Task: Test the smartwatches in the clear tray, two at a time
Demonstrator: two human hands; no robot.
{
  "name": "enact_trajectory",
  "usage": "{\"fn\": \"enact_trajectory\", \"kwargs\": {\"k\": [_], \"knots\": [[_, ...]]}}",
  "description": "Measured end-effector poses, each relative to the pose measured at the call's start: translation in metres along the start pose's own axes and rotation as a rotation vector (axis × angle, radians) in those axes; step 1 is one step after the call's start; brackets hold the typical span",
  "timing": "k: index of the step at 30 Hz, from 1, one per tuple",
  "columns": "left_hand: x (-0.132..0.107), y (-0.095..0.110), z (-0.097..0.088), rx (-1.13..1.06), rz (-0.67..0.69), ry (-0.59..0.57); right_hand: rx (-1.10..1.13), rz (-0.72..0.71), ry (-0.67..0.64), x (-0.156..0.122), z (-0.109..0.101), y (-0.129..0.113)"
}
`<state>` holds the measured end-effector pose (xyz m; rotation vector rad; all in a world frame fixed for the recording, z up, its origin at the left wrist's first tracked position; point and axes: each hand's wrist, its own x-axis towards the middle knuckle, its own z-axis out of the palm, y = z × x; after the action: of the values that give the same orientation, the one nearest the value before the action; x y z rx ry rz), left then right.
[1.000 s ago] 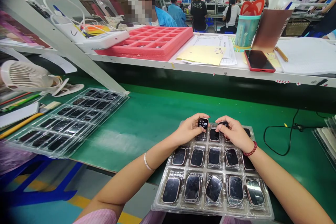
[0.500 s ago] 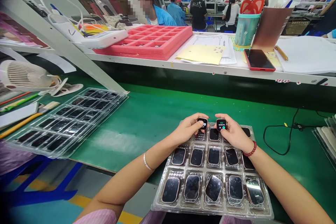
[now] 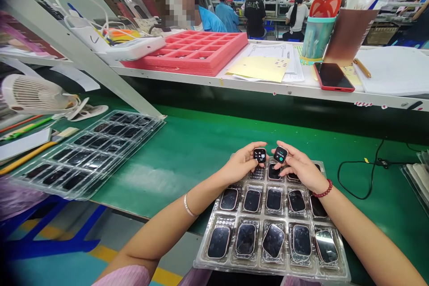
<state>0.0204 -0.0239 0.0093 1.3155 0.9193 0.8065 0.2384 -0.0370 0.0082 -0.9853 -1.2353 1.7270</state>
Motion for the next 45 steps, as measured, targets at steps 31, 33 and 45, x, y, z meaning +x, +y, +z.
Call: {"fn": "enact_trajectory", "kwargs": {"k": [31, 33, 45], "knots": [[0.002, 0.007, -0.004, -0.151, -0.063, -0.018, 0.043, 0.038, -0.033, 0.001, -0.003, -0.002], [0.002, 0.006, -0.004, -0.111, -0.058, -0.001, 0.032, 0.022, -0.041, 0.0, -0.002, -0.003], [0.001, 0.001, 0.0, -0.042, 0.04, -0.033, -0.272, -0.029, 0.022, 0.001, 0.006, -0.001]]}}
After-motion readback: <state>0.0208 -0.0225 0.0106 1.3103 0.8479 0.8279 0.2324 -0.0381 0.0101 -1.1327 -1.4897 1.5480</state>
